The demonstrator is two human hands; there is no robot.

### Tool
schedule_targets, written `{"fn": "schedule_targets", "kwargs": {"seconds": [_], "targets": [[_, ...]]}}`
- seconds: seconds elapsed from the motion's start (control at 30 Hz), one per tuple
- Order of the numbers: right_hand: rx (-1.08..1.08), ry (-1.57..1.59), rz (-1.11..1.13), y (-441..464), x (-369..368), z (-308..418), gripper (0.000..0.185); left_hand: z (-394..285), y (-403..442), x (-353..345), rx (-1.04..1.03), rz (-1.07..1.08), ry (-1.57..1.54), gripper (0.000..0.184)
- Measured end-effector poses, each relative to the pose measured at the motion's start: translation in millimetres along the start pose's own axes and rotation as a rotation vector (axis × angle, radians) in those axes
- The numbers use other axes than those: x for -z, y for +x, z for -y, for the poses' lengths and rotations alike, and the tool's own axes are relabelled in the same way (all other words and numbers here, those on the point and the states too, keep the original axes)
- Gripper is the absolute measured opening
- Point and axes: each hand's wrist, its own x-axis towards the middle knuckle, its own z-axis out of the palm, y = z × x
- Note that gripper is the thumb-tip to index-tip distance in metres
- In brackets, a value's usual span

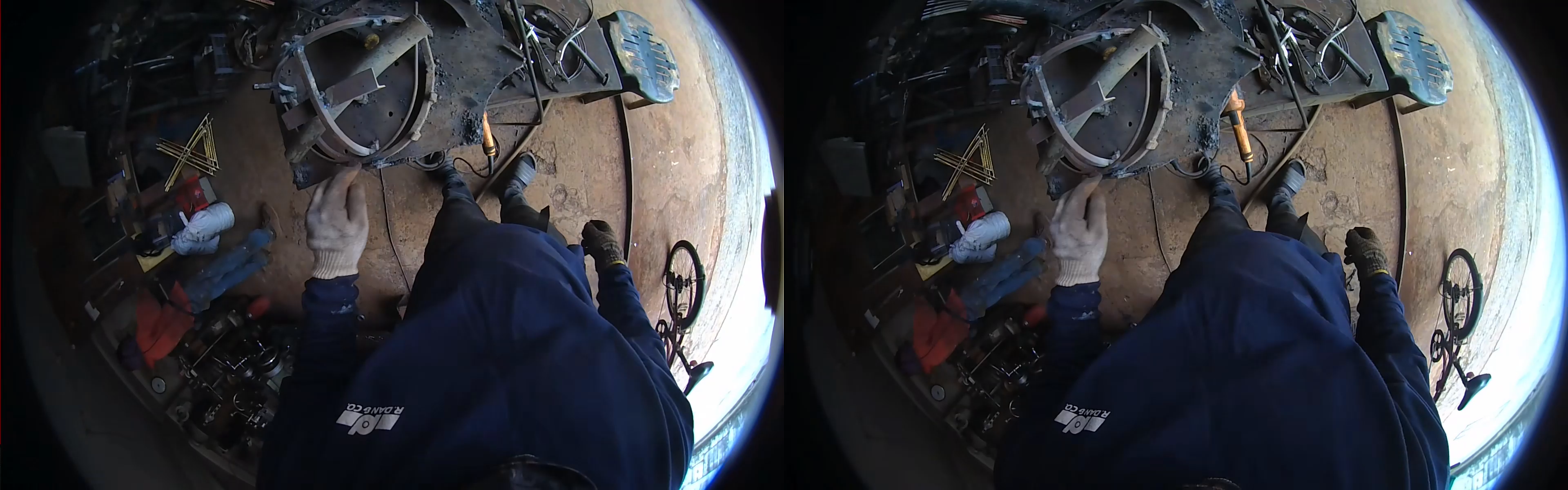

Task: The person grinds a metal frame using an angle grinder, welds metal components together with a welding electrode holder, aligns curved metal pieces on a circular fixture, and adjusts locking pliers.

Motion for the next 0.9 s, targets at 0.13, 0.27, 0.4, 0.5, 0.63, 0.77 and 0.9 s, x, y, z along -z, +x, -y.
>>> {"fn": "schedule_targets", "kwargs": {"seconds": [0.13, 0.27, 0.4, 0.5, 0.63, 0.77, 0.9], "targets": [[-0.013, -0.063, 0.036, 18, -3, 14, 0.039, -12, 2, -7, -0.053, 0.085, 0.158, 0.032], [0.063, -0.004, 0.064, 24, -15, 38, 0.038, 13, -7, 5, 0.034, 0.123, 0.439, 0.035], [0.114, 0.042, 0.082, 24, -20, 47, 0.038, 11, -8, 12, 0.108, 0.114, 0.274, 0.032], [0.076, -0.082, 0.073, 32, -26, 56, 0.038, -10, 4, -1, -0.057, 0.074, 0.09, 0.03], [0.082, -0.089, 0.08, 17, -26, 66, 0.035, -1, 0, -7, -0.039, 0.133, 0.118, 0.031], [0.058, -0.067, 0.086, 24, -23, 63, 0.033, 22, -20, 7, 0.3, 0.139, 0.378, 0.033], [0.054, -0.105, 0.112, 37, -13, 55, 0.043, 22, -32, 11, 0.34, 0.131, 0.239, 0.031]]}}
